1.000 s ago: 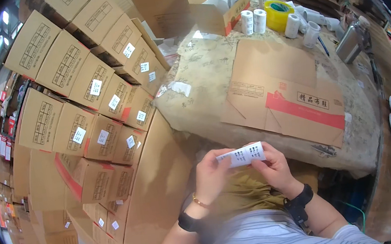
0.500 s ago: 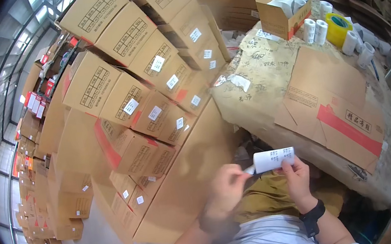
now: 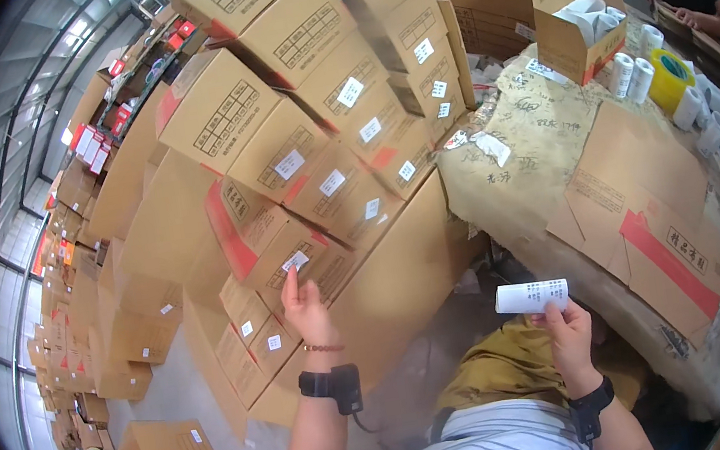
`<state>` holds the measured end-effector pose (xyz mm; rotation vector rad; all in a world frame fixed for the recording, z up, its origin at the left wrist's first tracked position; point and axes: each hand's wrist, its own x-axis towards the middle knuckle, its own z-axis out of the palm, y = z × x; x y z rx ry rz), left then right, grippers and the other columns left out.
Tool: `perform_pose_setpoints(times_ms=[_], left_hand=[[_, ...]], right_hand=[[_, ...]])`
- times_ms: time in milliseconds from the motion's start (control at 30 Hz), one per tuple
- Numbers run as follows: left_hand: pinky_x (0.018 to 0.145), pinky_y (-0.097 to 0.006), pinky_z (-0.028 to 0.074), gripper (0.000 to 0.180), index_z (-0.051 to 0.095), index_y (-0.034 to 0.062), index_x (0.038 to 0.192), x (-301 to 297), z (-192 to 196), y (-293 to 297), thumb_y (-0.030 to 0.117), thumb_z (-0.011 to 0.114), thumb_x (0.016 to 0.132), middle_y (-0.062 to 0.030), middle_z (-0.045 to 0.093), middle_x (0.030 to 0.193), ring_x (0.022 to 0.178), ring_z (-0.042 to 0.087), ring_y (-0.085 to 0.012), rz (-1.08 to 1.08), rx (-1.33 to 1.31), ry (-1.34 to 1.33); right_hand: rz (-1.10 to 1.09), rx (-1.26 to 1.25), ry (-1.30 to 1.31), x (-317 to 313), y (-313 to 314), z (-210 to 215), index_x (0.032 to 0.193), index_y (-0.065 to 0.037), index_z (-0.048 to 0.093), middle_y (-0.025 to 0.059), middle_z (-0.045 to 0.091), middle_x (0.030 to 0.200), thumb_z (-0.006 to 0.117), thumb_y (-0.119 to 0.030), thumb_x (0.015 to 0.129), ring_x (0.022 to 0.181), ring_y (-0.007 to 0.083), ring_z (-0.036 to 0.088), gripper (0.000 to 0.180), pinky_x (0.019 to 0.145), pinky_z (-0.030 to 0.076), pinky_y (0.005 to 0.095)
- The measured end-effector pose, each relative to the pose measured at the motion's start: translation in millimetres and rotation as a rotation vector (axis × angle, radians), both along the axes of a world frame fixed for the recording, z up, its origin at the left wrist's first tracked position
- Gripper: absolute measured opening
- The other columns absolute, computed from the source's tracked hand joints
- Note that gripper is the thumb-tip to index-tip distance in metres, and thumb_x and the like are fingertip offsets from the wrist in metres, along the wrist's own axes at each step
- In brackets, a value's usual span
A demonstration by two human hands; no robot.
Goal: The recorder is packing shoes into boxes, writing on boxes, and organizing them in a warehouse environment.
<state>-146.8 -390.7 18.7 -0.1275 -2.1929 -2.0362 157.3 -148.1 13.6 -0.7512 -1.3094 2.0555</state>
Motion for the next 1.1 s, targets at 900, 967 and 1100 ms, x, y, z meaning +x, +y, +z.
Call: perform_pose_setpoints(times_ms=[900, 967, 1100], left_hand=[[0.084, -0.027, 0.05, 0.02, 0.066, -0.0025, 0.101, 122.0, 22.1, 104.8, -0.002, 0.065, 0.081, -0.0098, 0.067, 0.101, 0.093, 0.063, -0.015, -0.989, -0.01, -0.249], [0.083, -0.028, 0.05, 0.02, 0.067, -0.0024, 0.099, 119.1, 28.8, 106.2, -0.002, 0.067, 0.08, -0.0101, 0.067, 0.1, 0.093, 0.063, -0.0152, -0.985, -0.068, -0.21], [0.08, -0.03, 0.051, 0.021, 0.069, 0.0, 0.097, 122.0, 44.0, 116.6, -0.001, 0.07, 0.075, -0.0107, 0.068, 0.095, 0.09, 0.065, -0.0171, -0.988, -0.251, 0.004]], right_hand=[[0.212, 0.581, -0.066, -39.4, -5.6, 23.3, 0.092, 0.003, 0.064, 0.0089, 0.06, 0.087, 0.06, 0.003, 0.082, 0.074, 0.0154, 0.058, 0.011, 0.064, 0.046, 0.0261], [0.196, 0.471, -0.053, -41.8, -9.5, 20.7, 0.093, 0.003, 0.064, 0.0095, 0.06, 0.088, 0.061, 0.003, 0.082, 0.075, 0.0162, 0.058, 0.011, 0.065, 0.046, 0.0263], [0.207, 0.559, -0.049, -37.6, -2.2, 20.2, 0.094, 0.003, 0.064, 0.0106, 0.06, 0.09, 0.062, 0.002, 0.083, 0.075, 0.0172, 0.059, 0.011, 0.065, 0.047, 0.0257]])
